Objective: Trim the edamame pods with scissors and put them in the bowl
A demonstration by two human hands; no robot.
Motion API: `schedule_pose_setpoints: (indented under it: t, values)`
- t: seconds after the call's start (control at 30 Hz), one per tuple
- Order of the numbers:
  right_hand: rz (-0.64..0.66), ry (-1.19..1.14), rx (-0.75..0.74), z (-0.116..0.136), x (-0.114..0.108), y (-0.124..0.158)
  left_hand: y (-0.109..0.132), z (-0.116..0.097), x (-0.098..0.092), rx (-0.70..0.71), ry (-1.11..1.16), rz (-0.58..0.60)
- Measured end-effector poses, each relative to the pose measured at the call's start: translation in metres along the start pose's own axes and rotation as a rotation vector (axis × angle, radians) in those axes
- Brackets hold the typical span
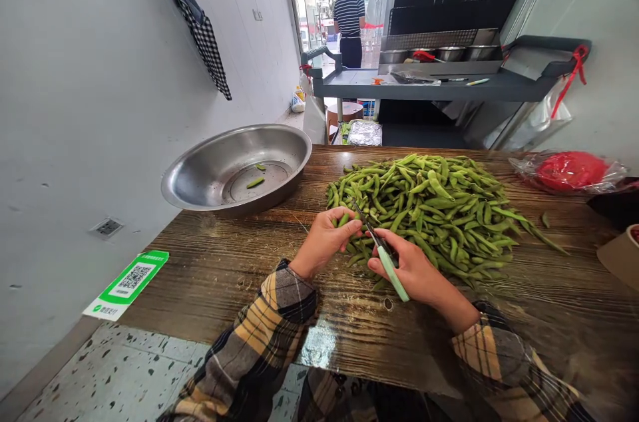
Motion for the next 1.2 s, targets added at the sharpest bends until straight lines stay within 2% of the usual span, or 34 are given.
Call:
schedule_pose_setpoints:
  t: [0.2, 0.33, 0.5, 0.57, 0.73, 0.97, 1.2]
  values:
    - [0.007, 0.057, -0.006, -0.003, 0.0, -0.001, 0.001, -0.002, 0.002, 0.0, -0.043, 0.023]
    - [0.013, 0.016, -0.014, -0.008, 0.0, -0.002, -0.001, 0.0, 0.001, -0.014, -0.043, 0.016]
    - [0.011, -0.07, 0.026, -0.008, 0.002, -0.003, -0.004, 0.006, -0.007, 0.002, -0.024, -0.06]
    - [0.002, -0.153, 0.059, -0.008, 0.002, -0.004, -0.005, 0.009, -0.011, 0.001, 0.03, -0.118]
    - [0.01, -0.353, 0.131, -0.009, 0.003, -0.004, -0.007, 0.008, -0.016, -0.012, 0.364, -0.192]
    - [0.036, -0.38, 0.104, -0.003, 0.005, -0.003, -0.006, 0.004, -0.013, -0.033, 0.523, -0.16]
    - [0.064, -0.271, 0.062, -0.003, 0.006, -0.003, -0.002, 0.006, 0.001, -0.029, 0.543, -0.098]
Point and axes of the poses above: each hand's wrist, its own y-axis away from the middle knuckle, its own x-axis out of the palm, z = x × y, the point moved 4 cm from there along -y, towards the middle knuckle, and after that the axes turned 6 degrees about -y, right-handed, at the moved point
